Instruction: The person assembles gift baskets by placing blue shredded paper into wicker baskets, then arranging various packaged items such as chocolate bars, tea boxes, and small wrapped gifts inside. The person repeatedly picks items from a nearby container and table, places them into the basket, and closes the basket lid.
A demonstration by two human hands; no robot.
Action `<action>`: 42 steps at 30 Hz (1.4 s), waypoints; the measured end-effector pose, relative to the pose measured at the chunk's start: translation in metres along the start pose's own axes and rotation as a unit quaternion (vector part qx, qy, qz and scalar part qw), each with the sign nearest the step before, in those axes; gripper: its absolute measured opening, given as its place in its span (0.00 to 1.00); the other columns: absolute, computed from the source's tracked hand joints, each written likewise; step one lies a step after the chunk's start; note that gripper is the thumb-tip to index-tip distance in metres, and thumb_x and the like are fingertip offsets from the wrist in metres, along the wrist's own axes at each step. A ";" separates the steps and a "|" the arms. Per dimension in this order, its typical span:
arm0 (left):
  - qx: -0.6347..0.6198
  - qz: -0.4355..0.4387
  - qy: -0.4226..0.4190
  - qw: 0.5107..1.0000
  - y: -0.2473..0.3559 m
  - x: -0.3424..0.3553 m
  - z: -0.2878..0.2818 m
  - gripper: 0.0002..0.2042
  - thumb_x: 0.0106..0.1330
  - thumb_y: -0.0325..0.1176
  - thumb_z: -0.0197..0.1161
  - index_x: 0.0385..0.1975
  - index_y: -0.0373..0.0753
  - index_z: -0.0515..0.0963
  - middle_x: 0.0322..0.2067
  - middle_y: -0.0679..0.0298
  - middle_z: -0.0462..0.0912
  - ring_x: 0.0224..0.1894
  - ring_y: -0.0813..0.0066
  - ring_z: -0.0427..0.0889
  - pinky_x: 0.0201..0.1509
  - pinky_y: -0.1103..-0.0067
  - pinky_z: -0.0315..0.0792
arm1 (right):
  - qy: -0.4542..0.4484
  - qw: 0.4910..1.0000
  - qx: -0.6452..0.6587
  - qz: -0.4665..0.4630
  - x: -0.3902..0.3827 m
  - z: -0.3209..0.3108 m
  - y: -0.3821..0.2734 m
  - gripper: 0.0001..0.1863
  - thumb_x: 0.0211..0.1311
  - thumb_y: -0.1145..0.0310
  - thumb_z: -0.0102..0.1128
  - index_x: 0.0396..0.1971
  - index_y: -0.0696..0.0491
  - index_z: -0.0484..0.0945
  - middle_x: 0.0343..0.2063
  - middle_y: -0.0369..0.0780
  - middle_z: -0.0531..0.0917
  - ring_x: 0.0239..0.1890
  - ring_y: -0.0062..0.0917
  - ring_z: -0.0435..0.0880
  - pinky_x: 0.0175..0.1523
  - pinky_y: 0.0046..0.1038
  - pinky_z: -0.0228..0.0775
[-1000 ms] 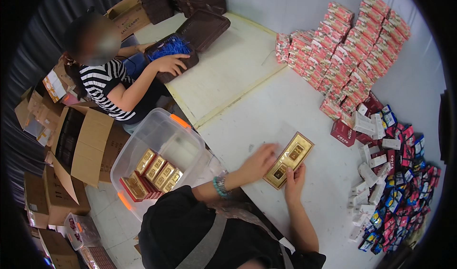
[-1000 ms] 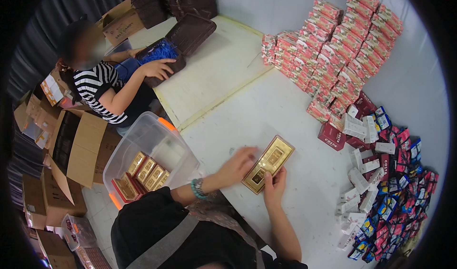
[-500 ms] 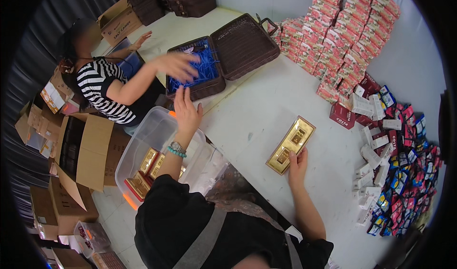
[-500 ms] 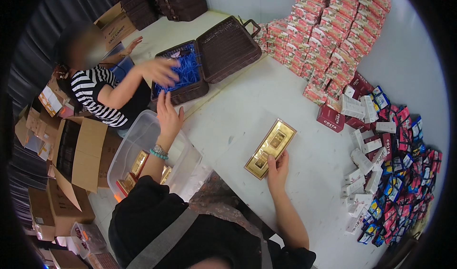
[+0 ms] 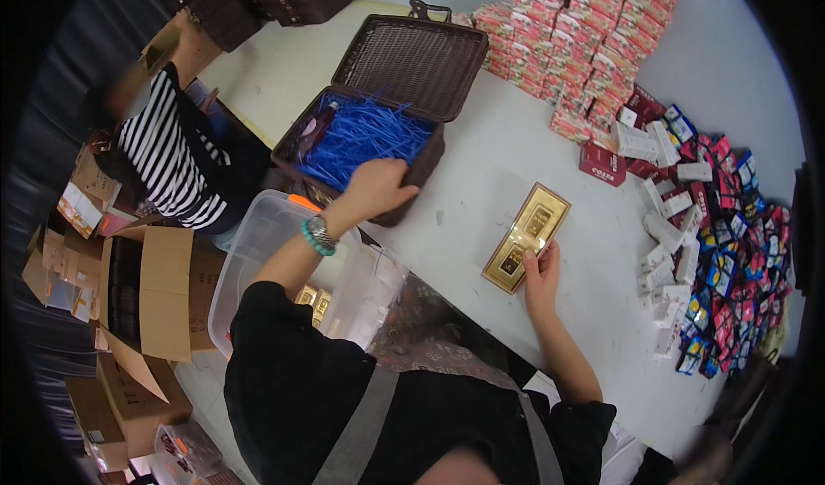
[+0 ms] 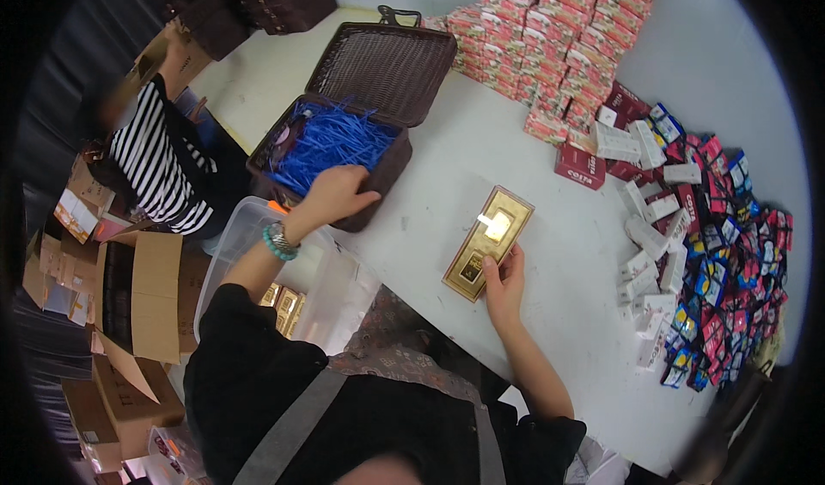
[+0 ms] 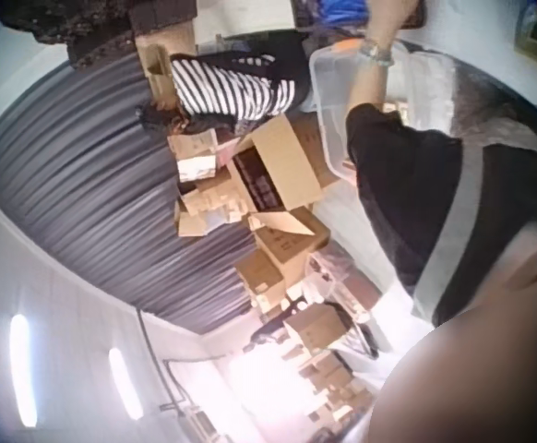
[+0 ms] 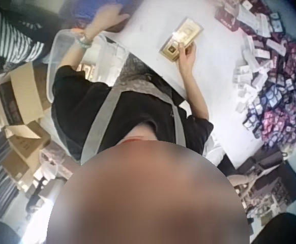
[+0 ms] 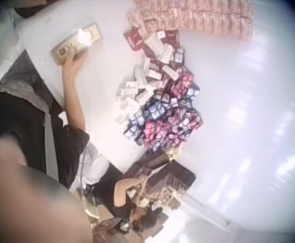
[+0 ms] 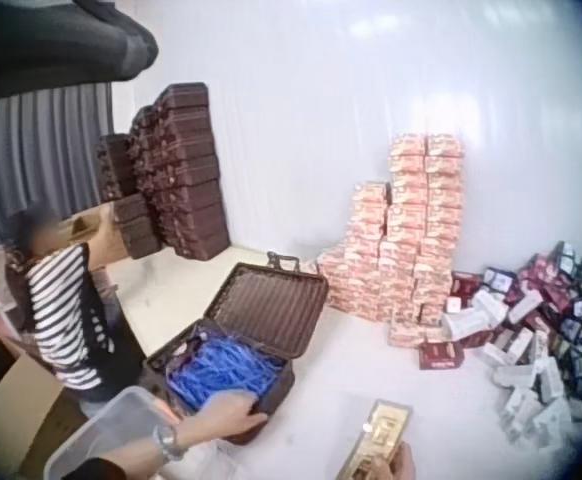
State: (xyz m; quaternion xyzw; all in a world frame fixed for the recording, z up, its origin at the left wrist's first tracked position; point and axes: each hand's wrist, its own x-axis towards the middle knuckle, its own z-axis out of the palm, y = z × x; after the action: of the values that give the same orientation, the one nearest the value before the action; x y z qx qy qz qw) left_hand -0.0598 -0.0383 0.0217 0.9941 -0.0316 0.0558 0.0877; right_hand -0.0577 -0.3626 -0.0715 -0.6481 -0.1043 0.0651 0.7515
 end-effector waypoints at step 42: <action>-0.267 0.218 -0.022 0.938 0.077 -0.038 0.038 0.09 0.45 0.25 0.54 0.28 0.38 0.75 0.37 0.60 0.73 0.59 0.55 0.67 0.69 0.48 0.36 | -0.296 0.860 -0.062 0.411 0.050 0.006 -0.052 0.27 0.60 0.55 0.58 0.52 0.60 0.70 0.40 0.43 0.80 0.42 0.27 0.80 0.42 0.29 0.75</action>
State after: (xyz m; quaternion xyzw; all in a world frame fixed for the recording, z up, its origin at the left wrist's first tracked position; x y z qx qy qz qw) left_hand -0.0986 -0.1191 -0.0070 0.9037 -0.2636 0.0414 0.3349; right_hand -0.0131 -0.3529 -0.0153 -0.6279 -0.0499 0.5498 0.5487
